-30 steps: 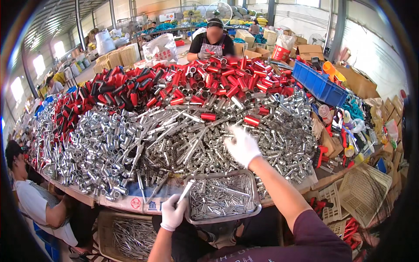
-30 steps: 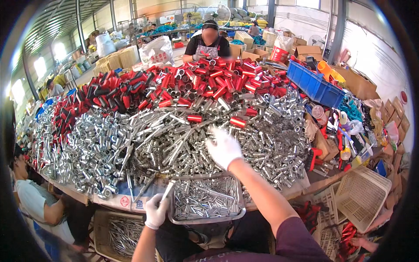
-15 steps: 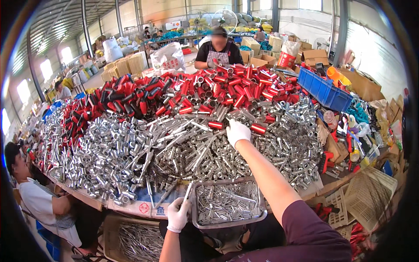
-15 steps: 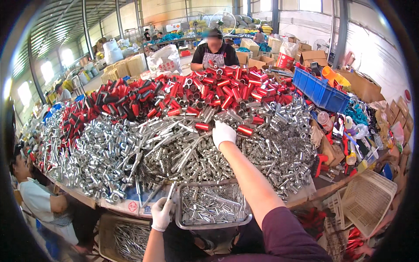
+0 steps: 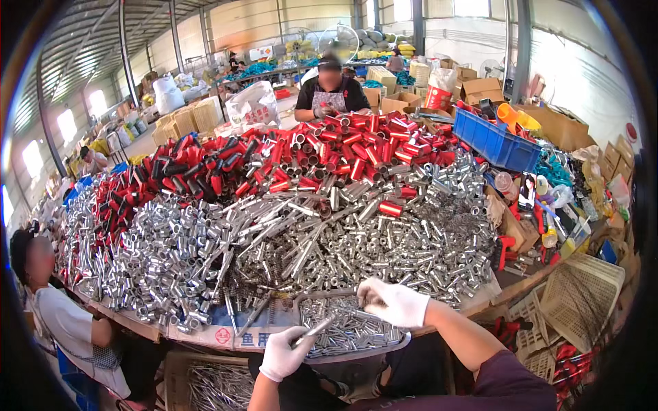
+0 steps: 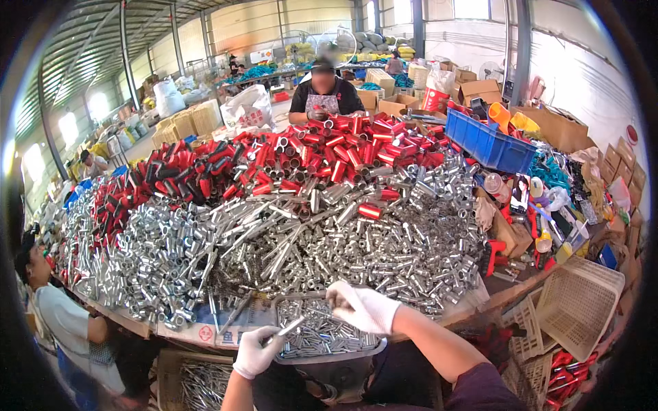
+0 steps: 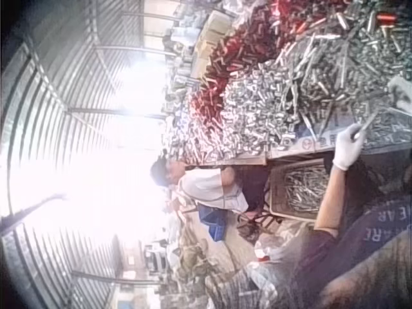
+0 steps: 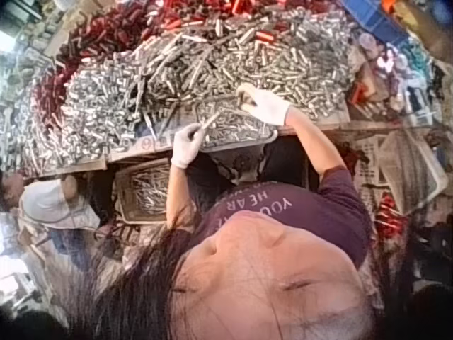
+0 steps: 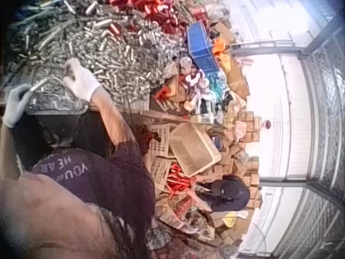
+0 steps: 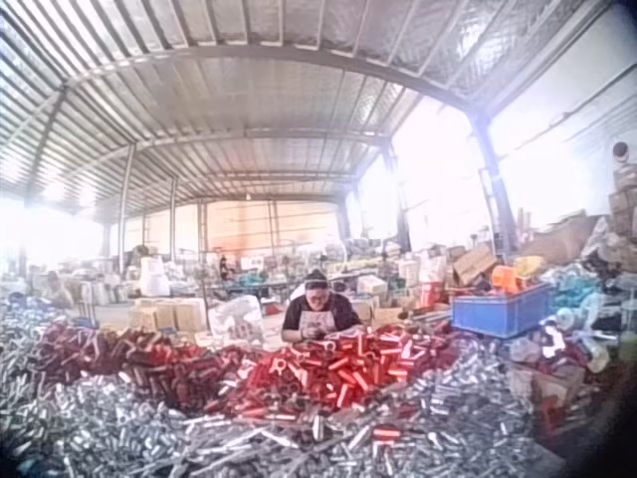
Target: The person assembles metal tool components by hand, inserting metal tubes into red handles and placing the finished items into a tray. The person also sorts through a large pile of silver metal parts on a table, picking out individual pieces to join with the red handles.
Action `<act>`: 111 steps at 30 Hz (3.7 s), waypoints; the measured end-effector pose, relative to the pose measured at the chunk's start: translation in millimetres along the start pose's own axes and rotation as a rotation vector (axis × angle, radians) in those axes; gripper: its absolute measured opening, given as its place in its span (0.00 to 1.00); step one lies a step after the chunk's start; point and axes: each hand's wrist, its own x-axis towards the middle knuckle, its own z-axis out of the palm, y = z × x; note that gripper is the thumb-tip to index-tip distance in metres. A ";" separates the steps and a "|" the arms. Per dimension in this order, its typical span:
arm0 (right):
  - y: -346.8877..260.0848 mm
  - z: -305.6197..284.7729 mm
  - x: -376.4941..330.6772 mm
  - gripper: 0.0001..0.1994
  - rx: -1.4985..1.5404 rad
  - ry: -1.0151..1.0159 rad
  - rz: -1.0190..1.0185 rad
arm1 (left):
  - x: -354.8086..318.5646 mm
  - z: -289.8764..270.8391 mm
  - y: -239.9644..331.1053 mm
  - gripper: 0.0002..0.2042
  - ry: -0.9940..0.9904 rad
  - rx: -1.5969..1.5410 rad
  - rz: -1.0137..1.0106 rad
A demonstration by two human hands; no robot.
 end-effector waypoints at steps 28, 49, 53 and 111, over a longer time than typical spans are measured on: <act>1.6 34.3 -52.1 0.15 0.313 -0.066 -0.057 | -21.2 43.6 73.4 0.23 -0.230 0.492 0.430; 57.2 48.4 -24.6 0.17 0.755 0.297 0.238 | 38.2 59.1 45.2 0.10 -0.250 -0.347 -0.390; 70.1 57.0 -18.5 0.15 0.882 0.414 0.282 | 49.1 66.1 24.3 0.12 -0.123 -0.585 -0.596; -68.2 98.2 535.5 0.33 -0.911 -0.127 0.193 | 28.3 92.0 -27.3 0.11 0.073 -0.694 -0.183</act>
